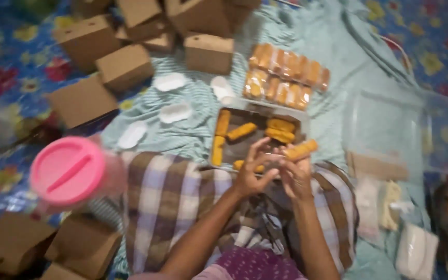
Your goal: Wrapping individual food items in plastic film and organizing them in a container.
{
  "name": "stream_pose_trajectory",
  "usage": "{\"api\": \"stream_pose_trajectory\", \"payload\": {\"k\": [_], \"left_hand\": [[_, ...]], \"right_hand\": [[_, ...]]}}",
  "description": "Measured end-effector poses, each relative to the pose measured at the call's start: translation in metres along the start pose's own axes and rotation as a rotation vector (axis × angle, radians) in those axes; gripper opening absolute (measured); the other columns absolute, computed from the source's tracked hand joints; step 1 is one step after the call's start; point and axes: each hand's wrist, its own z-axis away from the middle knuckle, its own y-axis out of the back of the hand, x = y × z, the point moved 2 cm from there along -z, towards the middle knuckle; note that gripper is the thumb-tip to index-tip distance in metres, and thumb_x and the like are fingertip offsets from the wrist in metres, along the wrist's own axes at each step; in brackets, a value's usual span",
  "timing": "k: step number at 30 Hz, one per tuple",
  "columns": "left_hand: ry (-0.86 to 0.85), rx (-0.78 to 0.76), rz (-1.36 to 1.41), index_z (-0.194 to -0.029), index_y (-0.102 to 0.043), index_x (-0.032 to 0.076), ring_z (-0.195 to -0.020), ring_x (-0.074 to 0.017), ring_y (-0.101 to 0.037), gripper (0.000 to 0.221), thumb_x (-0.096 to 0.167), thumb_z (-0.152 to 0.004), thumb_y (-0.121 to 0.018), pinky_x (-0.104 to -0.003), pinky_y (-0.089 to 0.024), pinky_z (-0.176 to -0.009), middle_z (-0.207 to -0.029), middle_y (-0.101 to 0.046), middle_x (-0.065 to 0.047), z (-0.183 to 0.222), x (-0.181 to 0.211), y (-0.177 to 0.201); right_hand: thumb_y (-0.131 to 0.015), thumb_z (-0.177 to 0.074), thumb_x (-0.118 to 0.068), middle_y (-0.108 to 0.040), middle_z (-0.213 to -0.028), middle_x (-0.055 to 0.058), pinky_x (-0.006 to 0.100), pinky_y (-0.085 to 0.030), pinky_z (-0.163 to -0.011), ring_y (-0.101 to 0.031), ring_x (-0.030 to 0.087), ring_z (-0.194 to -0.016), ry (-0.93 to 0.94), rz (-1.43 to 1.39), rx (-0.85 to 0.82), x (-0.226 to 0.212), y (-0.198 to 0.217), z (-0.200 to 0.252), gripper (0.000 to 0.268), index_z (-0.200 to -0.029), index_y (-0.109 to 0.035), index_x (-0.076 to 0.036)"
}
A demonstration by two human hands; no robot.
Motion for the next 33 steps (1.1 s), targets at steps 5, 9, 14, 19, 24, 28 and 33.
{"api": "stream_pose_trajectory", "payload": {"k": [5,9,14,19,24,28,33], "left_hand": [[0.027,-0.048,0.025,-0.127,-0.071,0.022,-0.134,-0.0381,-0.053,0.035,0.027,-0.092,-0.071,-0.051,-0.04,-0.114,-0.157,-0.039,-0.017,-0.005,0.013,0.001],[0.037,-0.057,0.012,-0.125,-0.072,0.02,-0.133,-0.0374,-0.054,0.034,0.027,-0.092,-0.071,-0.049,-0.041,-0.112,-0.156,-0.04,-0.017,-0.008,0.019,0.001],[0.037,-0.05,-0.009,-0.124,-0.073,0.018,-0.132,-0.0367,-0.055,0.033,0.025,-0.093,-0.072,-0.046,-0.042,-0.112,-0.154,-0.042,-0.017,-0.014,0.023,-0.001],[0.039,0.015,-0.042,-0.112,-0.078,0.017,-0.129,-0.0325,-0.058,0.021,0.021,-0.092,-0.074,-0.04,-0.043,-0.111,-0.151,-0.047,-0.015,-0.012,0.015,-0.004],[-0.009,0.047,-0.069,-0.1,-0.081,0.017,-0.129,-0.0316,-0.058,0.012,0.019,-0.089,-0.076,-0.037,-0.044,-0.11,-0.149,-0.051,-0.016,-0.011,0.012,-0.004],[-0.036,0.052,-0.08,-0.096,-0.08,0.015,-0.129,-0.0327,-0.059,0.011,0.019,-0.085,-0.08,-0.037,-0.045,-0.109,-0.149,-0.051,-0.017,-0.015,0.021,-0.002],[0.011,-0.009,-0.054,-0.114,-0.078,0.019,-0.135,-0.034,-0.053,0.025,0.022,-0.088,-0.076,-0.042,-0.04,-0.113,-0.155,-0.043,-0.017,-0.011,0.023,0.0]], "right_hand": [[-0.068,-0.069,0.024,-0.067,-0.112,0.01,0.044,-0.055,-0.102,-0.071,0.026,-0.107,-0.003,-0.088,0.074,0.003,0.007,0.003,0.065,-0.124,-0.053,-0.006],[-0.066,-0.07,0.026,-0.065,-0.113,0.009,0.048,-0.056,-0.103,-0.07,0.026,-0.105,-0.029,-0.131,0.095,0.006,0.012,0.001,0.065,-0.119,-0.046,-0.012],[-0.065,-0.067,0.029,-0.063,-0.116,0.005,0.048,-0.056,-0.103,-0.069,0.023,-0.104,-0.01,-0.164,0.139,0.012,0.019,-0.003,0.069,-0.116,-0.044,-0.016],[-0.064,-0.068,0.03,-0.064,-0.116,0.003,0.049,-0.056,-0.104,-0.07,0.022,-0.102,-0.012,-0.203,0.177,0.009,0.019,-0.004,0.071,-0.114,-0.041,-0.019],[-0.063,-0.068,0.03,-0.064,-0.116,0.003,0.05,-0.057,-0.104,-0.07,0.023,-0.101,-0.001,-0.206,0.21,0.009,0.02,-0.005,0.071,-0.114,-0.04,-0.019],[-0.064,-0.068,0.029,-0.063,-0.117,0.003,0.053,-0.056,-0.105,-0.07,0.022,-0.102,0.0,-0.208,0.211,0.014,0.028,-0.005,0.073,-0.115,-0.04,-0.02],[-0.063,-0.067,0.03,-0.061,-0.118,0.004,0.051,-0.057,-0.103,-0.068,0.022,-0.103,-0.028,-0.172,0.166,0.003,0.015,0.0,0.074,-0.116,-0.037,-0.019]]}}
